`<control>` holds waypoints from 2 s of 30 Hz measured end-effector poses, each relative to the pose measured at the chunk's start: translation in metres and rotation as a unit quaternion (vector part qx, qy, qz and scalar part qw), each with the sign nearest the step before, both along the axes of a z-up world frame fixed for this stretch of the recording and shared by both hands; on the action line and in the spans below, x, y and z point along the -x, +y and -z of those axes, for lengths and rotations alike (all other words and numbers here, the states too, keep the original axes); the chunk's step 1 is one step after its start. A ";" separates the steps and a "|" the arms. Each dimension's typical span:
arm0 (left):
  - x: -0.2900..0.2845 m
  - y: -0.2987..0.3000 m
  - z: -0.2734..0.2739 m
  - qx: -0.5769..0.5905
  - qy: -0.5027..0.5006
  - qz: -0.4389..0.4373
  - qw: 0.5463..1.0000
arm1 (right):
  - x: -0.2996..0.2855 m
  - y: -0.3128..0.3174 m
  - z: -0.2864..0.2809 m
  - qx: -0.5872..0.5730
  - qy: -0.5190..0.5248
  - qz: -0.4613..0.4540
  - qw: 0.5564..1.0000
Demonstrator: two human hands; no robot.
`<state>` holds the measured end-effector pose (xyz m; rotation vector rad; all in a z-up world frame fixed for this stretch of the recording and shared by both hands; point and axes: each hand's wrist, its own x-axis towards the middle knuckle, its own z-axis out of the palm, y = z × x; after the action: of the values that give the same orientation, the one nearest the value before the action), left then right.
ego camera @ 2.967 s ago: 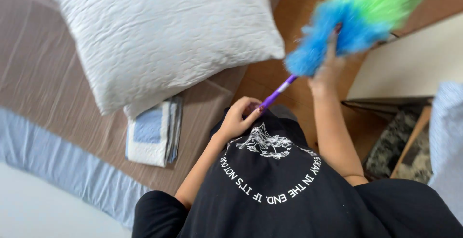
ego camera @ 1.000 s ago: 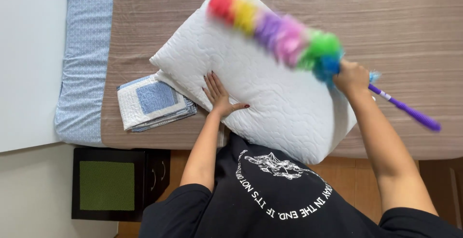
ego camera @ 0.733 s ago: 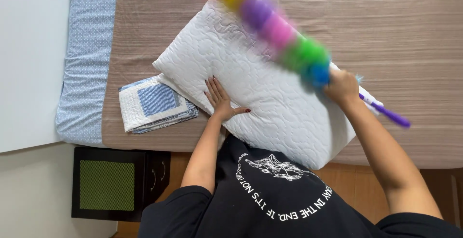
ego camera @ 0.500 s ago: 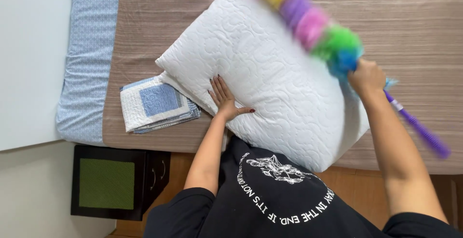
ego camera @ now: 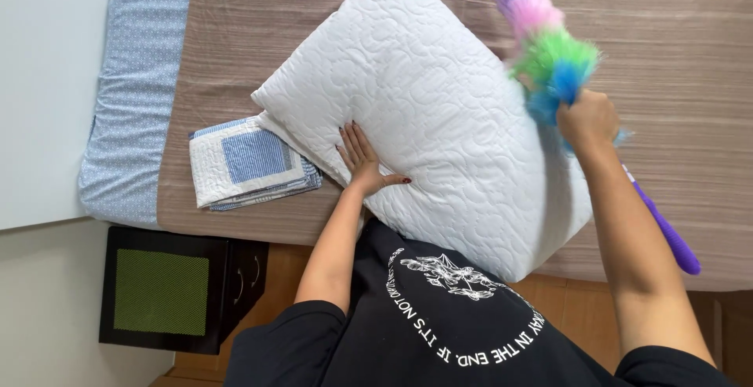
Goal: Organizing pillows and a blanket on a bed while using a duster to clean.
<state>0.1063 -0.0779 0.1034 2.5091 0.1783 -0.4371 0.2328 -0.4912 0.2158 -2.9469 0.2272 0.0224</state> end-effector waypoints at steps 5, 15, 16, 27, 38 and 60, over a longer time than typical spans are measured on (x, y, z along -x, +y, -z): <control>0.005 0.000 0.011 -0.008 -0.008 0.005 1.000 | 0.010 0.008 0.024 -0.027 0.029 -0.075 0.996; 0.001 0.002 0.016 0.007 0.000 0.002 1.000 | -0.028 0.054 0.004 -0.062 -0.009 -0.082 0.995; 0.001 0.002 0.020 0.008 -0.001 0.001 1.000 | -0.031 0.048 0.009 -0.062 -0.010 -0.084 0.995; -0.003 0.003 0.031 0.006 -0.011 0.011 1.000 | -0.011 0.062 0.001 -0.053 0.054 -0.073 0.994; -0.003 0.004 0.027 -0.034 -0.016 0.033 0.999 | 0.045 0.049 -0.023 0.049 0.126 -0.167 0.977; 0.014 -0.001 -0.015 0.014 -0.093 -0.030 0.995 | 0.057 0.145 0.002 -0.102 0.104 -0.081 0.986</control>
<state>0.0921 -0.0787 0.1184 2.4927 0.1738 -0.1791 0.1761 -0.3464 0.2136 -2.7473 0.0099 0.3554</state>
